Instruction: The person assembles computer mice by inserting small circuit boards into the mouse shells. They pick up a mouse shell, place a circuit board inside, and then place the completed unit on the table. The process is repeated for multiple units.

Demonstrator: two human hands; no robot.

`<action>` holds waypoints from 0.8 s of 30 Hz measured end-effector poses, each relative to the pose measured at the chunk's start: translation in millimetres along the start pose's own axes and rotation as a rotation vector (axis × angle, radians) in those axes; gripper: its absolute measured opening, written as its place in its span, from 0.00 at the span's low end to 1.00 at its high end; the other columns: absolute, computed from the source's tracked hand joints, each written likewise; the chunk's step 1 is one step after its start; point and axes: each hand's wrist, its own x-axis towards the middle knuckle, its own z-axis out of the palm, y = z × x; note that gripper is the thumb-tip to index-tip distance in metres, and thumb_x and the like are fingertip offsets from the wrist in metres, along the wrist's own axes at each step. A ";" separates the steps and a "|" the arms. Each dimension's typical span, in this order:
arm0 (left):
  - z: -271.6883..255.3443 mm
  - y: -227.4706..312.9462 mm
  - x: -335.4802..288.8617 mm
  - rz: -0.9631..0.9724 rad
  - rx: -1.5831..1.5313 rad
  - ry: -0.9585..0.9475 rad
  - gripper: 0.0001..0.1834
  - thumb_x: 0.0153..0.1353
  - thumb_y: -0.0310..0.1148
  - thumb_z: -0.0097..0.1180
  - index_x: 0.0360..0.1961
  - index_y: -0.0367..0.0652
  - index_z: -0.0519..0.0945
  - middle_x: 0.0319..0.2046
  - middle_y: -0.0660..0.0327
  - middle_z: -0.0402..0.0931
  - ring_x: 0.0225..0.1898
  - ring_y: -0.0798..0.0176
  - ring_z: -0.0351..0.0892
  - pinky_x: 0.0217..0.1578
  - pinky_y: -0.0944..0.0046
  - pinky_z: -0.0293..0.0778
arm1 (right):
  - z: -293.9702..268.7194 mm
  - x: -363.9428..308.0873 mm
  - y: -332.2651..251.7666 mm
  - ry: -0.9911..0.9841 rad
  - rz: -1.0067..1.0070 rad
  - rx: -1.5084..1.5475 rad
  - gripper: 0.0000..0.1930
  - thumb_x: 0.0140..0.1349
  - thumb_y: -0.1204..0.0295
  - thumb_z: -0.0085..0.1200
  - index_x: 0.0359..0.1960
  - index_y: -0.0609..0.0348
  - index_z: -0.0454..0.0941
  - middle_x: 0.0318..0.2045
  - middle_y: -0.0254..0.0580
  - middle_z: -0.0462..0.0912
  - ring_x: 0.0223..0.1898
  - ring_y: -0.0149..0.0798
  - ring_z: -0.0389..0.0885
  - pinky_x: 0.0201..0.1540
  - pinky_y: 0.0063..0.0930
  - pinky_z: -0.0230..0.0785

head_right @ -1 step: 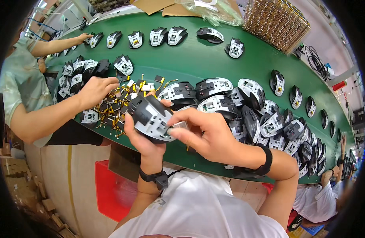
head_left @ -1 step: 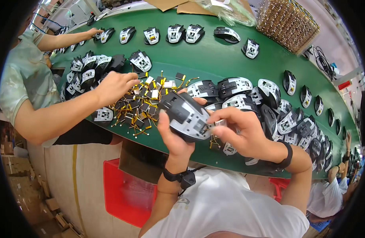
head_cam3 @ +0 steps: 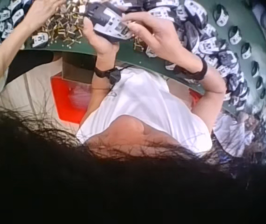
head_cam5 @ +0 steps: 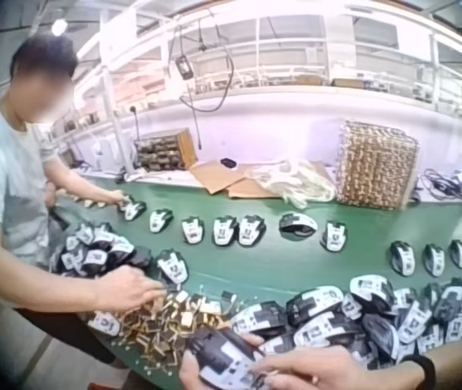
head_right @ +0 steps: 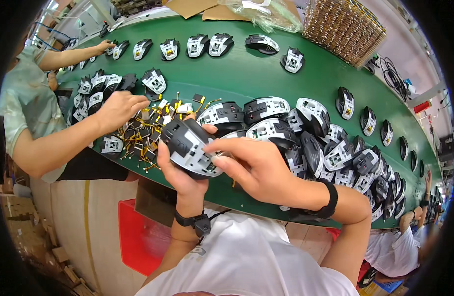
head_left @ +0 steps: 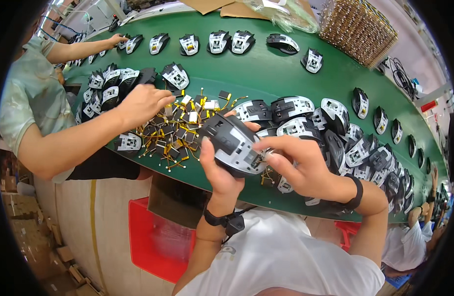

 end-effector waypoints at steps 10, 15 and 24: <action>10.4 -2.1 1.8 0.086 -0.019 0.005 0.40 0.66 0.64 0.34 0.65 0.41 0.61 0.48 0.46 0.76 0.40 0.48 0.82 0.41 0.51 0.80 | 7.7 -1.9 5.8 0.200 0.093 0.188 0.14 0.62 0.74 0.61 0.49 0.63 0.79 0.29 0.36 0.80 0.31 0.25 0.80 0.29 0.18 0.71; 12.7 -9.8 3.1 0.183 -0.009 0.031 0.41 0.65 0.64 0.34 0.67 0.42 0.57 0.51 0.44 0.73 0.45 0.44 0.80 0.45 0.48 0.78 | 9.2 -0.3 -1.8 0.222 0.105 0.185 0.07 0.63 0.76 0.61 0.41 0.66 0.80 0.35 0.40 0.81 0.34 0.26 0.82 0.36 0.19 0.77; 21.4 -21.9 5.5 0.527 0.132 0.105 0.43 0.61 0.66 0.33 0.67 0.44 0.59 0.48 0.46 0.74 0.40 0.47 0.80 0.42 0.50 0.77 | 12.5 7.4 6.9 0.250 0.325 0.615 0.09 0.60 0.77 0.65 0.33 0.66 0.75 0.38 0.36 0.76 0.35 0.24 0.81 0.35 0.18 0.76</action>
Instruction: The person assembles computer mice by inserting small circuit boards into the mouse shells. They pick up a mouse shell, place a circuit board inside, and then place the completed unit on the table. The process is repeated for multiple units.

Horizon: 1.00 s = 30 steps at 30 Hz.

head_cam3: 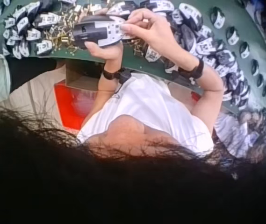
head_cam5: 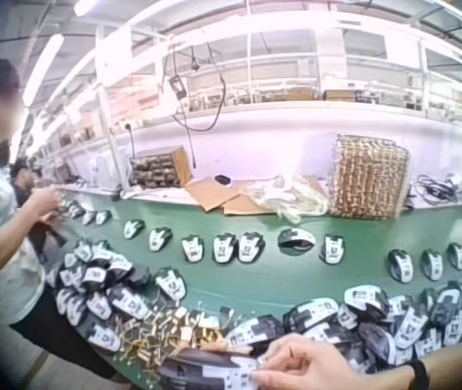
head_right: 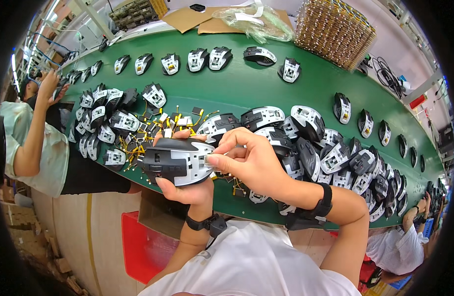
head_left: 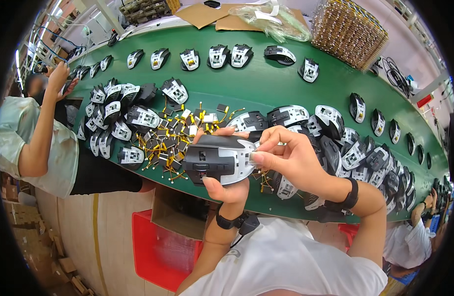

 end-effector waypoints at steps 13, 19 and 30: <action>-10.8 15.2 11.0 -0.411 -0.186 -0.008 0.40 0.64 0.65 0.33 0.64 0.43 0.63 0.45 0.46 0.77 0.37 0.46 0.83 0.38 0.51 0.80 | -9.8 -1.3 -7.4 -0.148 -0.204 -0.340 0.14 0.58 0.77 0.66 0.46 0.61 0.84 0.35 0.38 0.83 0.38 0.26 0.83 0.38 0.19 0.78; -10.4 20.6 13.0 -0.553 -0.238 -0.039 0.37 0.66 0.61 0.33 0.61 0.41 0.67 0.44 0.47 0.78 0.37 0.49 0.82 0.39 0.53 0.80 | -9.9 -1.6 -5.5 -0.137 -0.143 -0.314 0.10 0.56 0.74 0.68 0.34 0.65 0.79 0.30 0.38 0.85 0.29 0.26 0.84 0.32 0.19 0.77; -13.0 12.6 13.7 -0.607 -0.151 -0.057 0.36 0.68 0.59 0.32 0.59 0.37 0.68 0.43 0.45 0.80 0.41 0.53 0.82 0.43 0.56 0.79 | -11.1 0.7 -4.4 -0.064 -0.454 -0.784 0.12 0.50 0.74 0.71 0.36 0.61 0.82 0.33 0.41 0.84 0.28 0.34 0.84 0.29 0.25 0.77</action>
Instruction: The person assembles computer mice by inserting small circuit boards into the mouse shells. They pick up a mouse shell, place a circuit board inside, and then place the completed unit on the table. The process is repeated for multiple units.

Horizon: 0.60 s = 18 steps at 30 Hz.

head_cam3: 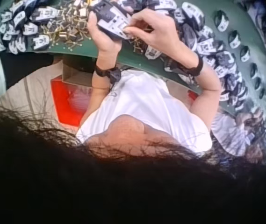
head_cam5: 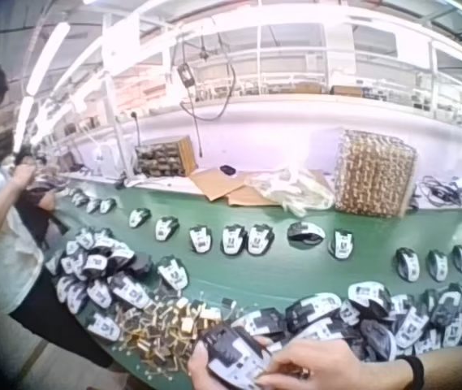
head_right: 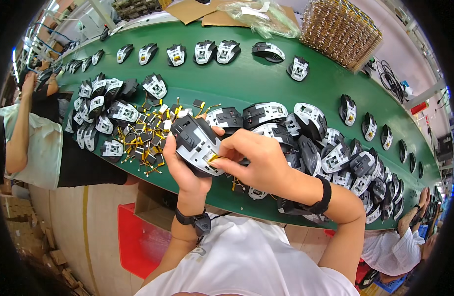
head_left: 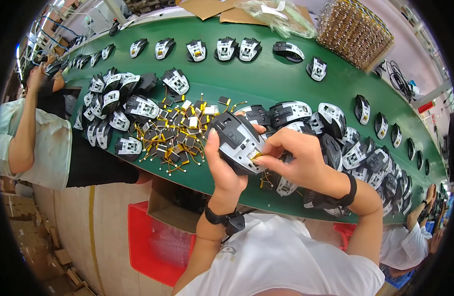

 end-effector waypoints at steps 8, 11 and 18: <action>1.0 3.4 -0.3 -0.046 -0.084 -0.010 0.35 0.68 0.59 0.33 0.56 0.39 0.72 0.42 0.45 0.80 0.38 0.50 0.82 0.41 0.54 0.80 | -9.1 0.3 2.4 -0.026 -0.326 -0.166 0.13 0.49 0.77 0.68 0.39 0.56 0.84 0.37 0.38 0.82 0.32 0.39 0.83 0.32 0.28 0.78; 5.5 0.0 1.6 -0.024 -0.062 0.065 0.33 0.68 0.59 0.32 0.56 0.41 0.71 0.42 0.46 0.80 0.37 0.48 0.83 0.40 0.52 0.80 | -6.1 2.9 4.8 0.025 -0.439 -0.286 0.16 0.47 0.77 0.65 0.41 0.58 0.83 0.40 0.40 0.80 0.32 0.40 0.81 0.33 0.30 0.77; 7.0 4.4 9.0 0.035 -0.190 0.116 0.33 0.68 0.60 0.32 0.52 0.41 0.72 0.43 0.50 0.78 0.39 0.46 0.81 0.41 0.50 0.78 | 15.0 -17.3 -6.5 0.004 -0.496 -0.836 0.26 0.49 0.72 0.55 0.53 0.70 0.77 0.52 0.47 0.73 0.53 0.45 0.74 0.49 0.35 0.72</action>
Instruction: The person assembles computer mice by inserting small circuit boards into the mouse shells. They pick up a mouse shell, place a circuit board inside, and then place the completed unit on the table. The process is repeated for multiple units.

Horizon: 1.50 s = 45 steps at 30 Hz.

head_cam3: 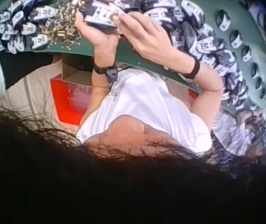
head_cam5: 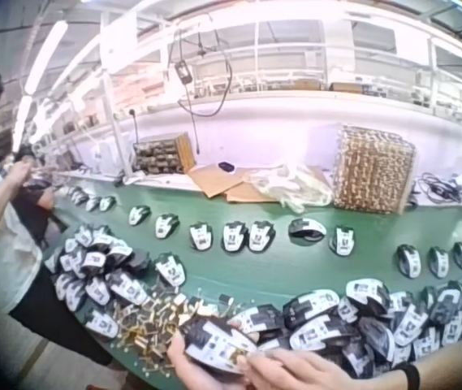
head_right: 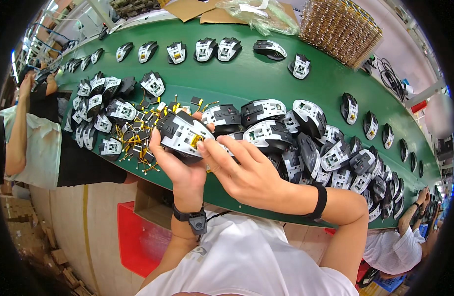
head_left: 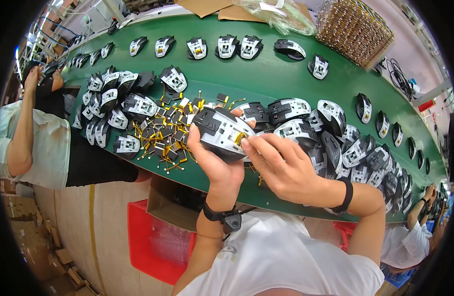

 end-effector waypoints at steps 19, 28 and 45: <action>10.6 -2.8 -12.2 -0.013 0.062 -0.081 0.35 0.69 0.58 0.30 0.57 0.38 0.71 0.44 0.46 0.79 0.38 0.49 0.82 0.40 0.53 0.80 | -1.9 -2.9 10.3 0.095 0.194 0.345 0.22 0.42 0.77 0.61 0.44 0.54 0.81 0.44 0.40 0.76 0.45 0.43 0.75 0.40 0.32 0.70; -2.5 -0.6 -5.5 -0.125 0.088 -0.194 0.39 0.66 0.61 0.34 0.59 0.34 0.70 0.43 0.44 0.80 0.39 0.47 0.82 0.39 0.53 0.80 | -25.0 -8.2 35.4 -0.091 0.268 0.779 0.22 0.45 0.81 0.60 0.47 0.54 0.82 0.42 0.43 0.77 0.40 0.42 0.78 0.42 0.34 0.74; -3.4 -9.2 -3.7 -0.199 0.041 -0.210 0.38 0.65 0.60 0.37 0.57 0.34 0.72 0.41 0.44 0.80 0.42 0.48 0.81 0.44 0.53 0.78 | -32.7 -20.7 39.7 -0.287 0.379 1.151 0.25 0.52 0.83 0.54 0.53 0.51 0.82 0.40 0.43 0.73 0.41 0.42 0.75 0.44 0.32 0.72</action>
